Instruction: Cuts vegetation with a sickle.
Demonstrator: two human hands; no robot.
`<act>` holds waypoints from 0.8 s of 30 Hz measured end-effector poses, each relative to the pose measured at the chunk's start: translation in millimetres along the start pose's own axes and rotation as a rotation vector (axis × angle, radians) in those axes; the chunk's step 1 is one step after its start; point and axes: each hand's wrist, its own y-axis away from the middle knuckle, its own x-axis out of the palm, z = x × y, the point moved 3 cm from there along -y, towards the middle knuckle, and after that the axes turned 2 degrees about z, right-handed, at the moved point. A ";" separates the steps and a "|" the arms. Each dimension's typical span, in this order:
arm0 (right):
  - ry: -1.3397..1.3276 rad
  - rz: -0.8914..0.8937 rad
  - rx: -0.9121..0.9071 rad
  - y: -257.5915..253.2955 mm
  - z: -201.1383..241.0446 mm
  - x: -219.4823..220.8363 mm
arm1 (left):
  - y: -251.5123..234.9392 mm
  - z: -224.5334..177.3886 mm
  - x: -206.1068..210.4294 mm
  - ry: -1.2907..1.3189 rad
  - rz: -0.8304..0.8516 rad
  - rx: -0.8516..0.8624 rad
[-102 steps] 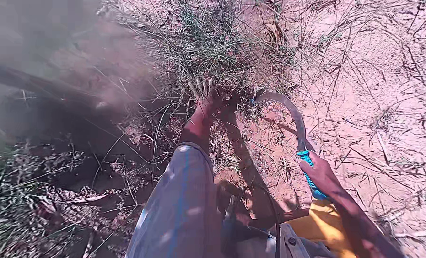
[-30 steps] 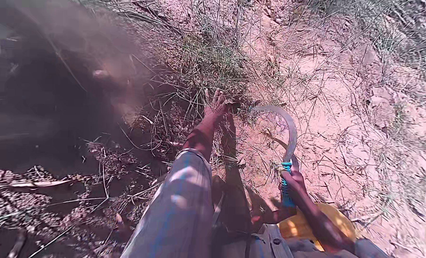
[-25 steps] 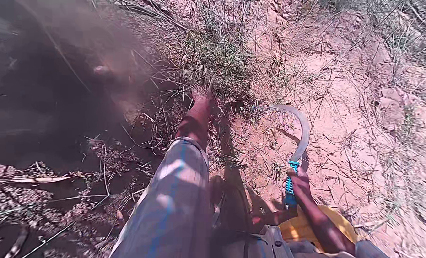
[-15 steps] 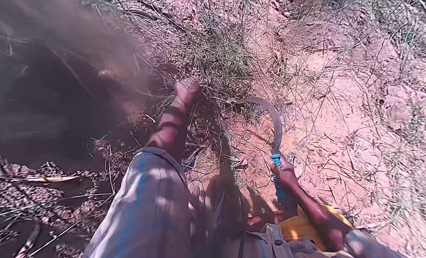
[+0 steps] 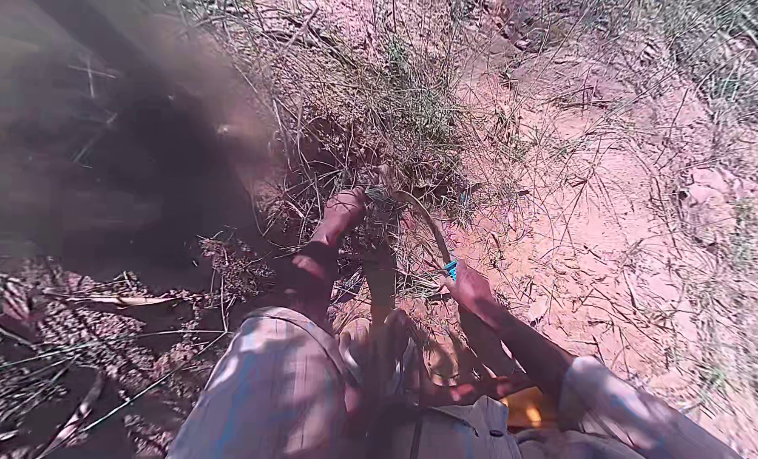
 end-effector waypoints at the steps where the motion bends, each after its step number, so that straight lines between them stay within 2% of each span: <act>1: 0.008 0.028 0.022 12.9 -15.2 9.8 | -1.0 6.0 2.2 -0.005 0.002 0.027; 4: -0.072 0.021 -0.006 43.0 -60.2 24.8 | -5.0 -0.9 7.4 -0.028 0.019 0.063; 7: -0.147 0.011 -0.097 57.0 -71.1 25.5 | 8.3 -6.8 10.9 -0.046 0.000 0.069; 10: -0.240 -0.148 -0.160 42.9 -36.5 -10.7 | 3.2 -6.9 14.7 -0.044 -0.023 0.035; 13: -0.221 -0.204 -0.160 5.4 6.5 -42.2 | 0.8 -6.4 17.1 -0.069 0.004 -0.004; 15: -0.127 -0.197 -0.116 -17.5 14.5 -41.2 | 6.6 -10.8 13.5 -0.068 0.001 -0.023; 19: -0.089 -0.107 0.018 -12.9 -33.6 -7.6 | 19.9 -17.4 6.3 -0.147 0.001 -0.025; 22: -0.204 -0.065 0.111 14.8 -78.0 4.5 | 38.0 -22.7 6.8 -0.197 0.071 -0.071; 24: -0.304 -0.062 0.141 26.4 -90.7 7.6 | 46.6 -29.9 7.2 -0.207 0.087 -0.089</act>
